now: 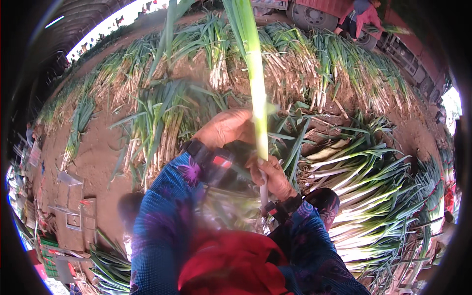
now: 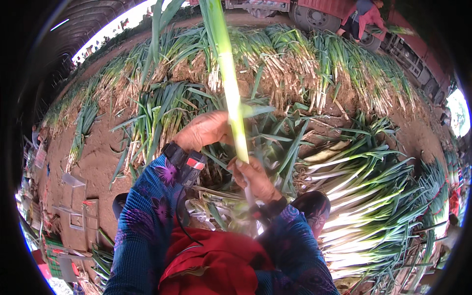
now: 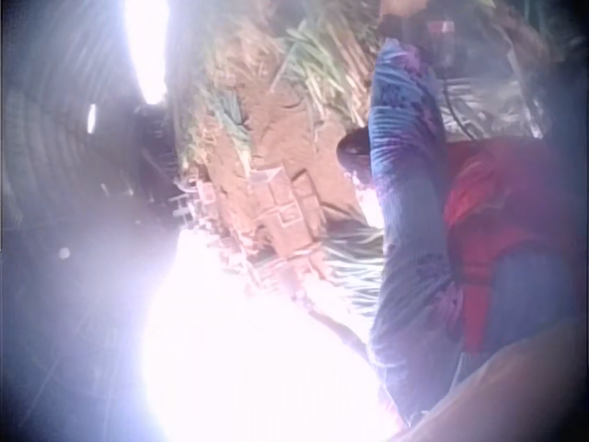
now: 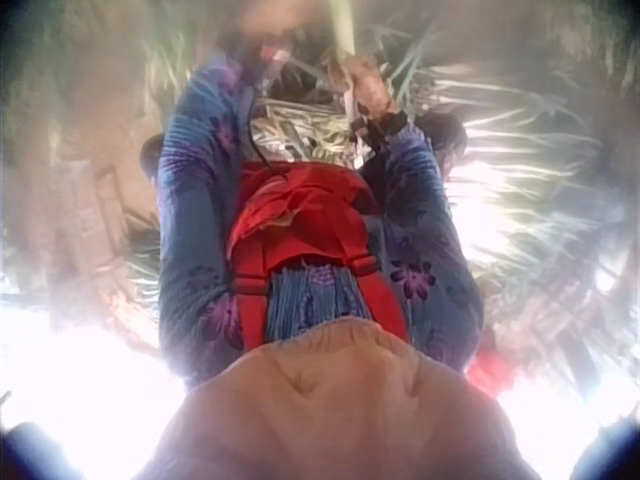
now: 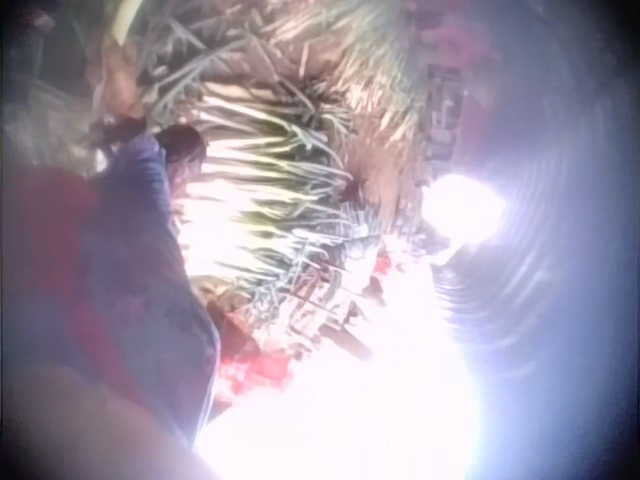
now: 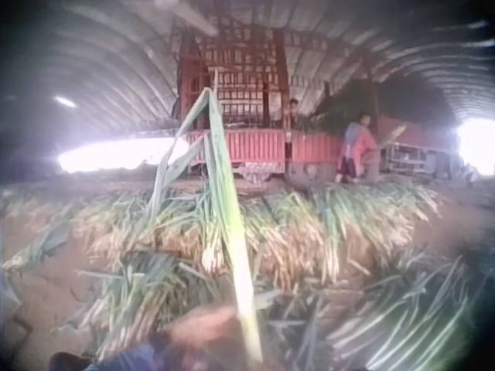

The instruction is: The person peels the outer layers from a leek by hand, wraps a plastic strip around the white part, and places it onto a pile. This process is repeated with other leeks, one at a time, while the person occasionally moves aside loose leaves to reach more leeks.

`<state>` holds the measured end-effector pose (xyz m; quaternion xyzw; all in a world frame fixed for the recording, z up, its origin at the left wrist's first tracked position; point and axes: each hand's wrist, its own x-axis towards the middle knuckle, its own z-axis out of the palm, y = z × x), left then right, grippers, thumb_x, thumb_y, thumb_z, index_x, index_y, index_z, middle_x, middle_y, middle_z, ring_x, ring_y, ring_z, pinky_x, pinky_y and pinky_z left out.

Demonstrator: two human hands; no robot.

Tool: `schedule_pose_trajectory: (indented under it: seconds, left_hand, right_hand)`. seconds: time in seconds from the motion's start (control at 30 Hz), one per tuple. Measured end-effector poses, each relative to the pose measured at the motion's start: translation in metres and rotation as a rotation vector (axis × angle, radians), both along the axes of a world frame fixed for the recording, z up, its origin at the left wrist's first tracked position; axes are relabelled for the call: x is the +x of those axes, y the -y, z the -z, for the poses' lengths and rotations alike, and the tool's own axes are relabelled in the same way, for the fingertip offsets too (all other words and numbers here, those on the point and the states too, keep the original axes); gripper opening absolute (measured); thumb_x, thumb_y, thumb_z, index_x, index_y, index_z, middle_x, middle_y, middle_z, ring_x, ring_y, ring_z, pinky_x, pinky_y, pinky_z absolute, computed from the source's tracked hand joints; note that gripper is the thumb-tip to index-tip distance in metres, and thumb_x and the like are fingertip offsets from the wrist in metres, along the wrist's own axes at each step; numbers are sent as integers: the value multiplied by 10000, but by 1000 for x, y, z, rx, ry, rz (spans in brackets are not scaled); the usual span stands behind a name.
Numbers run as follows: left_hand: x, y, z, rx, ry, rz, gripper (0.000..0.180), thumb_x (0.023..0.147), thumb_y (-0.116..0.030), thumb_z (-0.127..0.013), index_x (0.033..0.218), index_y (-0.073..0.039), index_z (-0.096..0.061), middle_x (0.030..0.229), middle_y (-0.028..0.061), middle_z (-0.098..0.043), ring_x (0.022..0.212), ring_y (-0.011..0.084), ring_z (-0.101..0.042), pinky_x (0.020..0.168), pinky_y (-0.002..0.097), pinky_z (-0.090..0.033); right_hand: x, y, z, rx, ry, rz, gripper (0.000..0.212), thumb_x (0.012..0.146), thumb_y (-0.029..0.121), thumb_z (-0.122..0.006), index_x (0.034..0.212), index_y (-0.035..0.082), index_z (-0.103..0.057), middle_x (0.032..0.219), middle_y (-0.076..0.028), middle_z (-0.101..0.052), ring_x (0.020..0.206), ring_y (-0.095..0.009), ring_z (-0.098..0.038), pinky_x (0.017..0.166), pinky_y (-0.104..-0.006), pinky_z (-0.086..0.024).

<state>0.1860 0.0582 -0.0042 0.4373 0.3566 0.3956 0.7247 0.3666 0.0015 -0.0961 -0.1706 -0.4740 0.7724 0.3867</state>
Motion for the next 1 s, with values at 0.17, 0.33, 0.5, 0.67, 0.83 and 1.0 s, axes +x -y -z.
schedule_pose_trajectory:
  seconds: [0.17, 0.33, 0.5, 0.67, 0.83, 1.0]
  left_hand:
    - [-18, 20, 60, 187, -120, 125, 319, 937, -360, -552, 1074, -82, -632, 956, 25, -633, 858, 140, -595, 751, 299, -483]
    - [-11, 18, 122, 482, -1114, 213, 262, 913, -266, -549, 935, -36, -672, 716, 161, -617, 652, 216, -622, 644, 357, -503]
    - [-21, 14, 127, 491, -1228, 5, 360, 922, -346, -530, 1073, -32, -622, 934, 164, -641, 822, 220, -632, 674, 329, -510]
    - [30, 10, 31, 598, -216, -680, 350, 913, -229, -598, 1203, -51, -519, 1039, 83, -582, 965, 142, -568, 770, 267, -488]
    - [42, 6, 27, 923, -141, -838, 453, 816, 88, -632, 1201, -64, -448, 997, 43, -536, 931, 122, -547, 733, 220, -473]
    - [30, 10, 57, 800, -42, -884, 289, 826, 68, -641, 1016, -85, -486, 897, -7, -542, 794, 76, -532, 699, 227, -461]
  right_hand:
    - [2, -3, -13, 69, 9, 69, 328, 926, 365, -566, 916, 40, -611, 621, 36, -459, 526, -57, -388, 474, -203, -286]
    - [6, -9, -17, 55, 2, 151, 298, 887, 343, -619, 936, 50, -618, 670, 45, -460, 612, -56, -386, 562, -208, -291]
    - [5, -16, -28, 86, 89, 285, 267, 883, 281, -635, 985, 35, -625, 695, 56, -455, 643, -46, -387, 583, -209, -299]
    - [11, -32, -12, 374, 344, 632, 297, 876, 246, -656, 1038, -2, -636, 745, 4, -550, 669, -60, -466, 598, -236, -391]
    - [1, -14, -15, 285, 425, 602, 335, 889, 241, -651, 1102, -15, -611, 753, -10, -564, 695, -81, -480, 620, -253, -420]
    - [-13, -11, 22, 600, 522, 742, 303, 912, 292, -629, 1019, 13, -582, 664, 24, -490, 613, -76, -413, 537, -269, -378]
